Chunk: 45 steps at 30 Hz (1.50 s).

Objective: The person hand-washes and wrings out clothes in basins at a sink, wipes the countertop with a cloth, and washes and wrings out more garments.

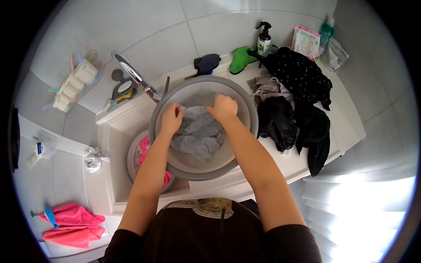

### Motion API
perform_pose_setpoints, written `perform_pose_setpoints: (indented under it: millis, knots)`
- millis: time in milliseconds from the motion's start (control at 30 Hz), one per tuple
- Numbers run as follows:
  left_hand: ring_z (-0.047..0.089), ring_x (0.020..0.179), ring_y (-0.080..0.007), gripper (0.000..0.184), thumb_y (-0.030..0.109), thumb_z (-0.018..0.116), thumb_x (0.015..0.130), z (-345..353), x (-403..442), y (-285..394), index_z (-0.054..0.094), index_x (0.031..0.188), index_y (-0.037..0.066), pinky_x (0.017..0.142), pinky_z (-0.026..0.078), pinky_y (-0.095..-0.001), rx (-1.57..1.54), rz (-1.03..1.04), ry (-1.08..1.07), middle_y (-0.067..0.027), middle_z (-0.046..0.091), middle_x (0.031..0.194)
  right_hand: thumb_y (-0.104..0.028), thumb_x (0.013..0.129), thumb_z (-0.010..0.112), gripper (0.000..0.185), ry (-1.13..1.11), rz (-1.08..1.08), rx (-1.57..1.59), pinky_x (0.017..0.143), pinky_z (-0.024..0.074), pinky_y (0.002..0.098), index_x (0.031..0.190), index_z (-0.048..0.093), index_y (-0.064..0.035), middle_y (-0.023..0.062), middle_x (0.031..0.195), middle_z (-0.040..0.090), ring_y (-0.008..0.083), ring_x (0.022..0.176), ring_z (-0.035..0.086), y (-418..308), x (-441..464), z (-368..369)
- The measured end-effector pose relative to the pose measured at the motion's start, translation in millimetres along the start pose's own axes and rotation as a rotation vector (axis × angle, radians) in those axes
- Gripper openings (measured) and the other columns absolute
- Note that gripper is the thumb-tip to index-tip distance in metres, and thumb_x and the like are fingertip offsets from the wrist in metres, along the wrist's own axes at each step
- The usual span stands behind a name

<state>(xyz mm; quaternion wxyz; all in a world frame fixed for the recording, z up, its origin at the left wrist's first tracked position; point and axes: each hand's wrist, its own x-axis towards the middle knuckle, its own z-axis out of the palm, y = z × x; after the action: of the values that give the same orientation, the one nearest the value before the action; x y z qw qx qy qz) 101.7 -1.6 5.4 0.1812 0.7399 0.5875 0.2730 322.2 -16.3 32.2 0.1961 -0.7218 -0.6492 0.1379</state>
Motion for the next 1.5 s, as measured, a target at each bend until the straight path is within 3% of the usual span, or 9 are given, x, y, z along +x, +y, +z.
perform_pose_setpoints:
  millis: [67,233,333,433,733,900,1100,1267,1500]
  knots:
    - [0.058,0.074,-0.0305,0.024,0.02,0.066,0.082,2,4,0,0.052,0.093,0.003,0.068,0.045,-0.0398,-0.125,0.212,0.315,-0.0148,0.059,0.08,-0.03,0.07,0.07,0.027,0.006,-0.027,0.076,0.08,0.0492,0.0393,0.086,0.069,-0.0085,0.0132,0.081,0.068,0.0301,0.084,0.066,1,0,0]
    - [0.045,0.069,-0.0164,0.021,0.02,0.063,0.086,-9,4,8,0.051,0.094,0.005,0.063,0.039,-0.0311,-0.421,0.005,0.294,-0.0061,0.048,0.075,-0.023,0.078,0.067,0.019,-0.147,-0.053,0.167,0.081,0.0473,0.0405,0.087,0.064,-0.0069,0.0108,0.082,0.069,0.03,0.082,0.066,12,9,12]
    - [0.043,0.068,-0.0105,0.017,0.017,0.062,0.087,-13,3,12,0.052,0.095,0.006,0.061,0.037,-0.0266,-0.512,-0.061,0.34,-0.0013,0.046,0.074,-0.022,0.081,0.063,0.016,0.32,-0.319,0.38,0.072,0.0475,0.0397,0.087,0.063,-0.0072,0.0103,0.075,0.067,0.0294,0.072,0.063,13,17,19]
    - [0.043,0.065,-0.0106,0.011,0.014,0.058,0.087,-19,2,13,0.054,0.095,0.007,0.06,0.038,-0.026,-0.563,-0.065,0.335,-0.0006,0.048,0.074,-0.02,0.082,0.059,0.015,0.137,-0.14,1.052,0.063,0.0456,0.0387,0.086,0.063,-0.0061,0.0109,0.071,0.064,0.0291,0.064,0.06,6,17,4]
    - [0.05,0.074,-0.0147,0.019,-0.001,0.046,0.082,-15,3,7,0.059,0.093,0.008,0.069,0.04,-0.0269,-0.51,0.139,0.354,-0.0041,0.049,0.076,-0.025,0.071,0.068,0.022,-0.53,-0.311,0.155,0.069,0.0512,0.0361,0.085,0.071,-0.0078,0.0131,0.075,0.067,0.0237,0.073,0.066,11,-3,15]
    - [0.055,0.088,-0.0239,0.025,-0.003,0.047,0.078,-8,-2,-2,0.063,0.091,0.011,0.079,0.044,-0.0325,-0.282,0.263,0.009,-0.0086,0.055,0.093,-0.029,0.057,0.08,0.055,-0.386,-0.341,-0.252,0.093,0.0415,0.0423,0.108,0.068,-0.0154,0.0126,0.125,0.055,0.0287,0.117,0.049,-2,-24,1]
    - [0.049,0.112,-0.0307,0.034,0.008,0.057,0.074,1,-20,17,0.066,0.106,0.018,0.091,0.045,-0.0392,0.313,0.067,-0.359,-0.0118,0.051,0.119,-0.037,0.055,0.083,0.096,-0.391,-0.303,-0.426,0.104,0.028,0.0447,0.14,0.041,-0.0222,0.012,0.141,0.038,0.0313,0.126,0.039,-4,-28,8]
    - [0.044,0.119,-0.0405,0.068,0.023,0.069,0.069,6,-22,20,0.045,0.132,0.018,0.098,0.042,-0.0464,0.568,-0.156,-0.422,-0.0204,0.046,0.127,-0.038,0.056,0.083,0.097,-0.489,-0.28,-0.398,0.105,0.0304,0.0462,0.141,0.04,-0.0214,0.0123,0.141,0.039,0.0317,0.129,0.037,6,-28,31]
    - [0.05,0.116,-0.0411,0.069,0.013,0.065,0.073,0,-18,27,0.039,0.136,0.017,0.092,0.045,-0.0475,0.469,-0.225,-0.303,-0.0216,0.049,0.124,-0.023,0.065,0.076,0.072,-0.517,-0.063,-0.097,0.103,0.0343,0.0486,0.133,0.048,-0.0205,0.0162,0.135,0.045,0.031,0.125,0.044,7,-1,15]
